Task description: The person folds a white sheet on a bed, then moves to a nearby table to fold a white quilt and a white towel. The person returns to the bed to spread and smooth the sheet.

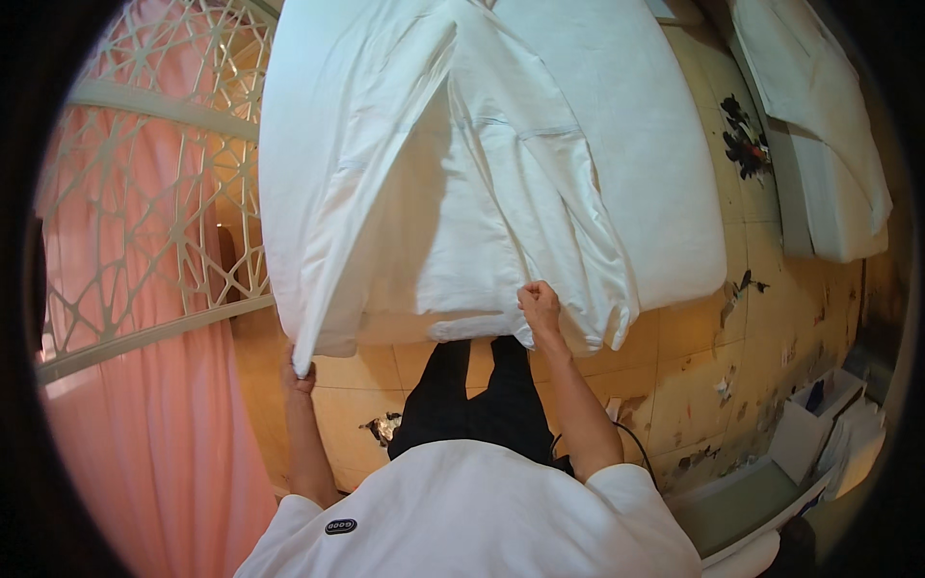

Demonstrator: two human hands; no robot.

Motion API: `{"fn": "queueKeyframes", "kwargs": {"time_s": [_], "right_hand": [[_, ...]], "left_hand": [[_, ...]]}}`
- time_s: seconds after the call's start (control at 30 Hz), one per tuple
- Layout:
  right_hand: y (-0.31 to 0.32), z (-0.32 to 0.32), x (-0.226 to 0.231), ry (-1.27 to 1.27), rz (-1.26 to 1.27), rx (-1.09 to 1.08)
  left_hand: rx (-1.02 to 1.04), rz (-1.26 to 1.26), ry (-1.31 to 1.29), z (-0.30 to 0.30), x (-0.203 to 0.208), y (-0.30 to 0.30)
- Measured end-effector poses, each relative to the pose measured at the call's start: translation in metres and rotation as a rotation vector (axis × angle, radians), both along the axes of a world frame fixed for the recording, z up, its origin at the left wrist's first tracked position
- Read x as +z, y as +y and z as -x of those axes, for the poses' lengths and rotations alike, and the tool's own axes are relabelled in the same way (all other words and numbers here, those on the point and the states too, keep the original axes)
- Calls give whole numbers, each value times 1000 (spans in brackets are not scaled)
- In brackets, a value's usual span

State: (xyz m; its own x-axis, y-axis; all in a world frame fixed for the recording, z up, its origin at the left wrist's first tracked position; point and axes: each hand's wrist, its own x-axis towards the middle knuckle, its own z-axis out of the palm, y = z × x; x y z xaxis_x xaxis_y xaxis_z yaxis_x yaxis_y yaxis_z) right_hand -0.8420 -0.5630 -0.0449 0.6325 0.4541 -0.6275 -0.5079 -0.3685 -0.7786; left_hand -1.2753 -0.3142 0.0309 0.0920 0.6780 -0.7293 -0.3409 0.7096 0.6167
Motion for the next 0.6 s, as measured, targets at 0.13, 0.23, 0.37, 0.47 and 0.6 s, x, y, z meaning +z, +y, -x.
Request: {"fn": "queueKeyframes", "kwargs": {"time_s": [0.13, 0.23, 0.37, 0.47, 0.6], "right_hand": [[10, -1, -22, -128, 237, 239], [10, 3, -33, -172, 317, 351], [9, 4, -41, -276, 345, 350], [25, 13, -25, -333, 468, 369], [53, 52, -14, -353, 258, 225]], "left_hand": [[179, -20, -98, 6, 22, 24], [168, -46, -184, 8, 23, 31], [230, -38, -167, -14, 18, 21], [270, 2, -238, 7, 11, 27], [168, -86, -305, 22, 13, 48]]}}
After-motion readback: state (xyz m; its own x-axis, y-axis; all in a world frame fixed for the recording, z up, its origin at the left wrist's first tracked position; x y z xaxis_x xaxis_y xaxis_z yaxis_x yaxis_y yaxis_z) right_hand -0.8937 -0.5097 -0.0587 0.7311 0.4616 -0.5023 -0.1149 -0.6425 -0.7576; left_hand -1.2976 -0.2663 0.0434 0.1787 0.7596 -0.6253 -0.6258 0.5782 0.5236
